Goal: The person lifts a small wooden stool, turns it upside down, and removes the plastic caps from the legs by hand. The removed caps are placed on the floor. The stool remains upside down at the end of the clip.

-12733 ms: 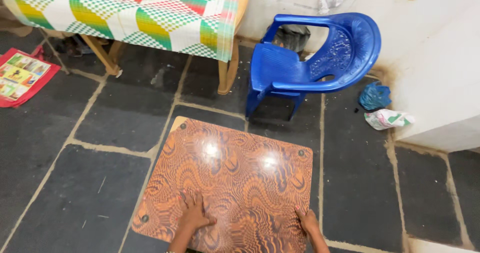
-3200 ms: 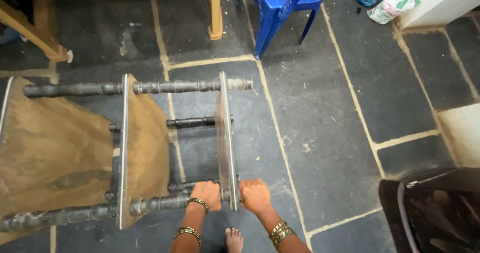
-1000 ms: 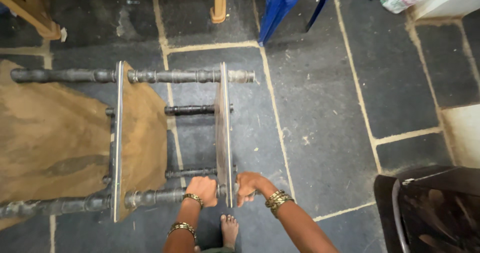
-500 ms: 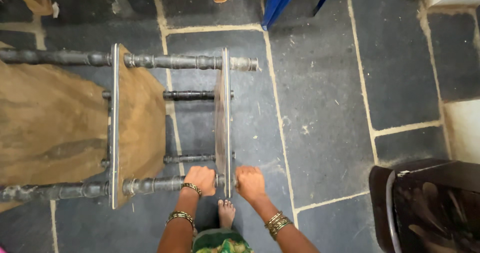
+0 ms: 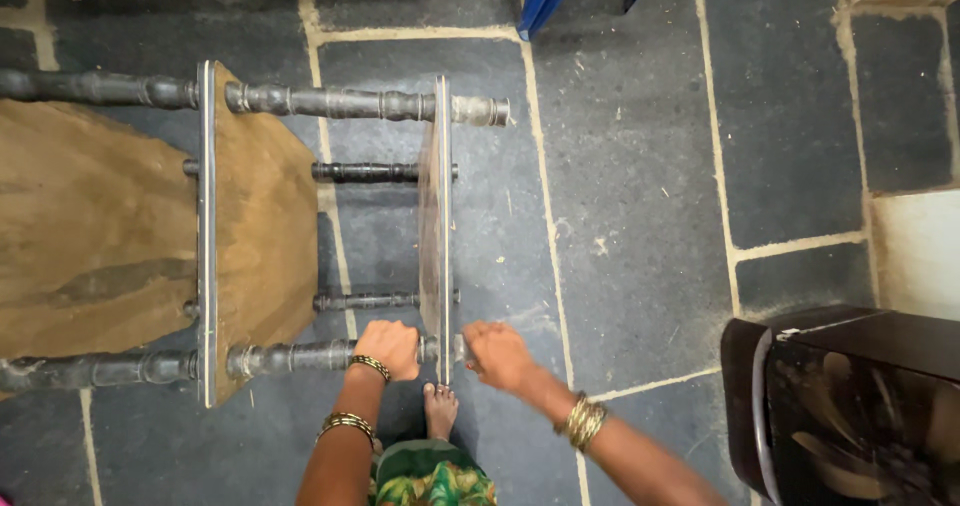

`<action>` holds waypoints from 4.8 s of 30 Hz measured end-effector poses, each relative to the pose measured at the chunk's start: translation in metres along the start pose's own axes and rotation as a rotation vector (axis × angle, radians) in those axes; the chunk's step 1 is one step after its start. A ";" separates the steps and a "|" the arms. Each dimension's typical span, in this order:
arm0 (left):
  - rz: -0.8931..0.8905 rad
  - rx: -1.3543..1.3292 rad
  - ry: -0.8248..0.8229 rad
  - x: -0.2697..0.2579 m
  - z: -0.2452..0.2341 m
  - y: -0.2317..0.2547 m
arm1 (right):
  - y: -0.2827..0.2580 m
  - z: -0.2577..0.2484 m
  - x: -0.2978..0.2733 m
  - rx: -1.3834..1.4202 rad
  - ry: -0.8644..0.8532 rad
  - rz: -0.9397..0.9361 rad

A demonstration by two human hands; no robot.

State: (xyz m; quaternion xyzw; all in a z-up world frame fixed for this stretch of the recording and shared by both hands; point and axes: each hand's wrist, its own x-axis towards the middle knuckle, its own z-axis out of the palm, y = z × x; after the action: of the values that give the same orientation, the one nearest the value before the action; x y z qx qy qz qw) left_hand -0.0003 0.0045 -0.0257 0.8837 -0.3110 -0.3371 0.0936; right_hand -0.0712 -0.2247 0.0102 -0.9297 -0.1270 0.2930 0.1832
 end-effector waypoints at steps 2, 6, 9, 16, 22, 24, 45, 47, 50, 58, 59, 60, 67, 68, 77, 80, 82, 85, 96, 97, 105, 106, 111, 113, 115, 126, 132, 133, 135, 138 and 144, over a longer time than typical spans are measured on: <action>-0.004 0.003 0.000 -0.003 0.000 -0.001 | -0.021 0.005 -0.018 -0.065 0.310 -0.060; -0.027 0.002 -0.014 0.000 -0.004 0.005 | -0.043 -0.005 -0.027 -0.140 0.648 -0.064; -0.017 0.006 -0.042 -0.002 -0.007 0.003 | -0.031 -0.018 -0.027 0.075 0.407 -0.121; -0.022 0.007 -0.039 -0.003 -0.017 0.005 | 0.026 -0.029 0.022 0.204 -0.209 -0.250; -0.033 0.023 -0.029 -0.005 -0.015 0.008 | 0.040 -0.003 0.067 0.239 -0.614 -0.178; -0.032 0.015 -0.055 -0.004 -0.016 0.005 | 0.045 0.000 0.074 0.333 -0.746 -0.109; -0.018 0.004 -0.033 -0.005 -0.009 0.002 | -0.023 -0.008 0.001 -0.003 0.171 -0.031; -0.014 -0.001 -0.021 -0.005 -0.007 0.004 | -0.009 -0.024 0.020 0.078 -0.091 -0.024; -0.003 -0.001 0.011 -0.002 -0.009 0.005 | -0.002 -0.043 0.042 0.179 -0.478 0.115; -0.004 0.005 -0.024 -0.006 -0.015 0.007 | -0.015 -0.029 0.029 0.064 -0.165 0.182; -0.005 0.001 -0.012 -0.007 -0.014 0.008 | -0.015 -0.019 0.025 0.036 -0.073 0.181; -0.007 -0.004 0.000 -0.008 -0.014 0.007 | -0.016 -0.009 0.022 0.007 0.018 0.180; -0.015 0.027 0.014 -0.012 -0.017 0.010 | -0.016 0.043 0.008 -0.198 0.566 0.058; -0.008 0.037 0.021 -0.012 -0.017 0.011 | -0.015 0.046 0.008 -0.226 0.588 0.062; 0.014 0.068 0.057 -0.010 -0.002 0.006 | -0.011 0.051 0.013 -0.285 0.703 -0.001; 0.023 0.082 0.083 -0.012 0.000 0.008 | -0.016 0.051 0.010 -0.301 0.734 -0.003; 0.033 0.113 0.064 -0.009 -0.001 0.008 | -0.017 0.047 0.011 -0.305 0.755 0.007; 0.034 0.085 0.076 -0.010 0.005 0.005 | -0.024 0.046 0.010 -0.279 0.787 0.024; 0.065 0.074 0.133 -0.007 0.022 -0.004 | -0.032 -0.030 0.023 -0.005 -0.122 0.207; 0.064 0.076 0.142 -0.006 0.026 -0.005 | -0.032 -0.032 0.024 0.005 -0.137 0.203; 0.168 0.111 0.874 -0.015 0.050 -0.001 | -0.034 -0.026 0.025 0.013 -0.125 0.341; 0.184 0.126 0.954 -0.015 0.053 -0.002 | -0.027 -0.018 0.026 -0.012 -0.087 0.317; 0.157 0.252 1.294 -0.011 0.057 0.003 | 0.015 0.030 0.041 -0.129 0.000 0.337; 0.151 0.310 1.368 -0.009 0.059 0.003 | 0.028 0.049 0.048 -0.147 0.087 0.304; 0.135 0.412 1.400 -0.003 0.062 -0.001 | 0.033 0.069 0.050 -0.326 0.146 0.386; 0.266 0.268 1.355 -0.015 0.062 0.005 | 0.006 0.088 0.028 -0.703 1.283 -0.103; 0.187 0.292 1.275 -0.018 0.062 0.017 | -0.009 0.079 0.009 -0.661 1.355 -0.227; 0.183 0.295 1.277 -0.019 0.061 0.015 | -0.010 0.079 0.009 -0.667 1.370 -0.233; 0.192 0.309 1.315 -0.019 0.063 0.014 | -0.009 0.084 0.011 -0.685 1.399 -0.224; 0.176 0.299 1.327 -0.018 0.067 0.015 | -0.008 0.091 0.011 -0.719 1.434 -0.197; 0.156 0.306 1.293 -0.023 0.061 0.018 | -0.015 0.087 0.008 -0.704 1.510 -0.250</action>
State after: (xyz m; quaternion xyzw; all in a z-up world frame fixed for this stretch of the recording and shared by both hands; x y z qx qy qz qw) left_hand -0.0622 0.0069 -0.0531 0.8861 -0.2997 0.3160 0.1587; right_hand -0.1180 -0.1858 -0.0535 -0.8580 -0.1564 -0.4867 -0.0507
